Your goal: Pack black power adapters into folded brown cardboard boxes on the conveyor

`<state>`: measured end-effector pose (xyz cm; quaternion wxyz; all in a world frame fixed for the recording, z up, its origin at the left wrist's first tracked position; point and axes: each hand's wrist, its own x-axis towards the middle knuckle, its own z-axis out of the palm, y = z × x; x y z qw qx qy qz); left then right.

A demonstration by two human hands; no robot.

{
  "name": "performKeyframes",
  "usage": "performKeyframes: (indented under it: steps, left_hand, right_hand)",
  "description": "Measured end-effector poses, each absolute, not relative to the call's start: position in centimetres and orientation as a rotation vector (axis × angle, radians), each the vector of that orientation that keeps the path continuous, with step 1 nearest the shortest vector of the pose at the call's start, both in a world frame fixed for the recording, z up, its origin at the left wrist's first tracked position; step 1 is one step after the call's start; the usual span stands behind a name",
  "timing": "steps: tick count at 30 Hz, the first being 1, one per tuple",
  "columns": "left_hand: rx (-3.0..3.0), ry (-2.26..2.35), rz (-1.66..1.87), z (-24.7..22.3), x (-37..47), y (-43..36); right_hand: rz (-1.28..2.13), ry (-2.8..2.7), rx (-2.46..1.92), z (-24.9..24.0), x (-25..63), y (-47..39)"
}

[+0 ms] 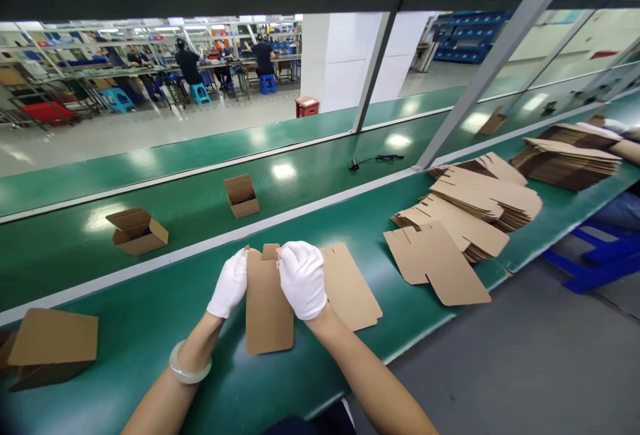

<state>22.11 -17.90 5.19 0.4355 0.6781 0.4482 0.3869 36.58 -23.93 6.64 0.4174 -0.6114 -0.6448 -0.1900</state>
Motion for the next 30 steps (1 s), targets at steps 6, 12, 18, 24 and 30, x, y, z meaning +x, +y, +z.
performKeyframes:
  steps: [6,12,18,24,30]
  left_hand:
    - [1.757,1.171,0.925,6.8,21.1,-18.3]
    - [1.773,1.035,0.735,6.6,20.1,-18.4]
    - [1.716,1.074,0.781,6.2,20.2,-18.9]
    - [1.814,0.887,0.589,7.7,18.1,-20.1]
    - [2.037,0.735,0.344,9.4,16.7,-20.9]
  right_hand:
    - [-0.349,-1.950,-1.510,6.1,35.1,-24.9]
    - [-0.174,-2.001,-1.422,6.2,34.0,-26.1]
    - [-0.190,-2.024,-1.543,5.3,32.0,-26.4]
    - [-0.194,-2.013,-1.389,6.3,33.0,-25.9]
    - [-0.086,-2.065,-1.137,7.8,34.0,-25.4]
